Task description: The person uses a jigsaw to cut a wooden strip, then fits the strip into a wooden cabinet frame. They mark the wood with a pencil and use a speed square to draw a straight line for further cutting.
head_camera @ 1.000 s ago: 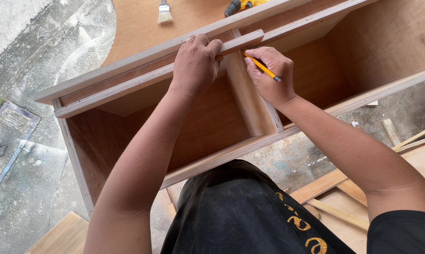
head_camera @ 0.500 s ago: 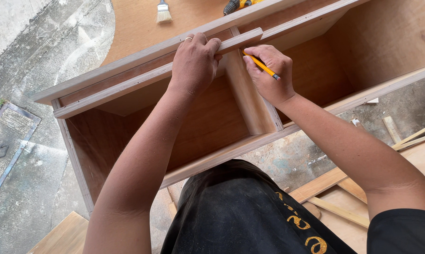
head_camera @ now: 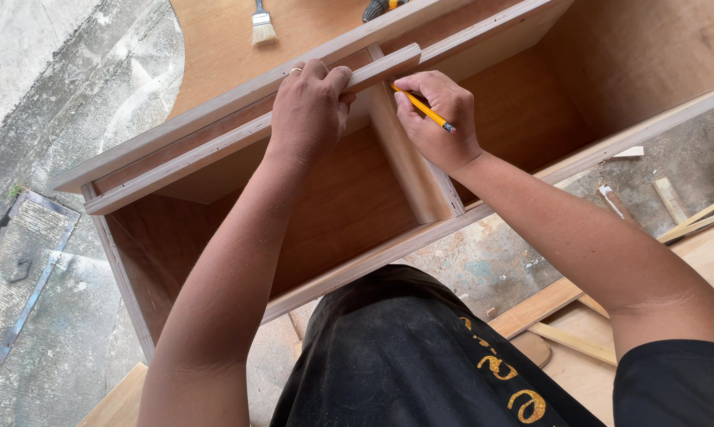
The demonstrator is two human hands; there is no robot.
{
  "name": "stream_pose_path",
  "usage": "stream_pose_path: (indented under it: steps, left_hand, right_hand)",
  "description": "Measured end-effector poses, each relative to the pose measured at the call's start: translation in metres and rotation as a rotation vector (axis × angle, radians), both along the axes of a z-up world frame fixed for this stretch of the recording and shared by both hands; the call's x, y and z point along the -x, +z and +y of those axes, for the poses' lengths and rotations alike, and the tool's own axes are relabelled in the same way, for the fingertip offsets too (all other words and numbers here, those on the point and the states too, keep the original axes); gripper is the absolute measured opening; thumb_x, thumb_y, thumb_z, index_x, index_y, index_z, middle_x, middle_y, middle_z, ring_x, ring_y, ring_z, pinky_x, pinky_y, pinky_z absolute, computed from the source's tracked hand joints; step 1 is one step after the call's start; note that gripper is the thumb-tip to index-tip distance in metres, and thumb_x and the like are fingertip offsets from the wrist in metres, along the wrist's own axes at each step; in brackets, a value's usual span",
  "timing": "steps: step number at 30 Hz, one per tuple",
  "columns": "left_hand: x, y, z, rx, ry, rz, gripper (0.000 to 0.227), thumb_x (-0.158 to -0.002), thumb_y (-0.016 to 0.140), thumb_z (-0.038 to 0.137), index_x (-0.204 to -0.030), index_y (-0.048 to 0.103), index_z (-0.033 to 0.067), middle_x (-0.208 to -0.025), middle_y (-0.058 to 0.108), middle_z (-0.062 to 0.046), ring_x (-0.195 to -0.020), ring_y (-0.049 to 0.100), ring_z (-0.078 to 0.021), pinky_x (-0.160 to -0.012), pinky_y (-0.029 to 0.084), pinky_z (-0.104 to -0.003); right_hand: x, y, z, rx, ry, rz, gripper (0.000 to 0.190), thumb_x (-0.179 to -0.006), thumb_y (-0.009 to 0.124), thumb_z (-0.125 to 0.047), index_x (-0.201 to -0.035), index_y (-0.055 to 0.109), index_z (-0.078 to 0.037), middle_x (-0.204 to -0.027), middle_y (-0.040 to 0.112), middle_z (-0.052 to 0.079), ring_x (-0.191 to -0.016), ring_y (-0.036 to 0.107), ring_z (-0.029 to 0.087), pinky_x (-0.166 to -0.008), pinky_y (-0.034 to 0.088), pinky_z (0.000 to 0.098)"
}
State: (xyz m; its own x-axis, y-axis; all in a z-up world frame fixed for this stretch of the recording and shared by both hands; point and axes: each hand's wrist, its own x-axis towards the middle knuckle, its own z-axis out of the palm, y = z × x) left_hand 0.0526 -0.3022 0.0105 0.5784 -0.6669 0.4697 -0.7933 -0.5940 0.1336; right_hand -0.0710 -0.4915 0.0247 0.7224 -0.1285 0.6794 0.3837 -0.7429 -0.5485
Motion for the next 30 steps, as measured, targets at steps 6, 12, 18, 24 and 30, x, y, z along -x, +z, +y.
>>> stream_pose_path:
  steps: [6,12,18,24,30]
  left_hand:
    - [-0.0011,-0.0018,-0.0009,-0.002,0.008,-0.014,0.02,-0.089,0.079,0.024,-0.101,0.065,0.0149,-0.091,0.06,-0.012,-0.081,0.057,-0.0365,-0.065,0.05,-0.048]
    - [0.0002,-0.0019,-0.0012,0.004,0.015,-0.01,0.019,-0.088,0.078,0.022,-0.101,0.066,0.0149,-0.091,0.06,-0.012,-0.083,0.057,-0.0362,-0.066,0.051,-0.048]
    - [-0.0004,-0.0035,-0.0016,0.016,0.009,-0.019,0.018,-0.088,0.078,0.023,-0.101,0.067,0.0145,-0.091,0.06,-0.012,-0.084,0.057,-0.0364,-0.067,0.051,-0.049]
    - [-0.0008,-0.0035,-0.0027,0.018,0.01,-0.02,0.019,-0.087,0.079,0.022,-0.098,0.065,0.0135,-0.09,0.06,-0.014,-0.083,0.058,-0.0377,-0.067,0.051,-0.049]
    - [-0.0008,-0.004,-0.0028,0.018,0.017,-0.018,0.019,-0.087,0.078,0.023,-0.098,0.065,0.0146,-0.089,0.06,-0.013,-0.083,0.058,-0.037,-0.065,0.051,-0.048]
  right_hand:
    - [-0.0009,0.0012,-0.0007,0.051,0.019,-0.011,0.011,-0.092,0.07,0.004,-0.101,0.074,-0.001,-0.094,0.075,0.011,-0.087,0.07,0.026,-0.079,0.056,0.036]
    - [-0.0004,0.0016,-0.0007,0.03,0.038,0.0,0.012,-0.093,0.07,0.004,-0.103,0.074,0.001,-0.097,0.075,0.013,-0.09,0.071,0.027,-0.082,0.057,0.0362]
    - [-0.0012,0.0004,-0.0019,0.046,0.053,-0.008,0.012,-0.094,0.069,0.003,-0.104,0.074,0.002,-0.097,0.075,0.014,-0.09,0.071,0.028,-0.083,0.056,0.0377]
    - [-0.0002,0.0016,-0.0005,0.032,0.051,-0.011,0.011,-0.095,0.07,0.004,-0.105,0.074,0.003,-0.098,0.075,0.015,-0.091,0.072,0.028,-0.083,0.058,0.0368]
    - [0.0007,0.0048,0.0006,0.001,0.028,0.008,0.01,-0.094,0.071,0.003,-0.102,0.075,0.002,-0.097,0.075,0.014,-0.089,0.072,0.025,-0.08,0.059,0.0342]
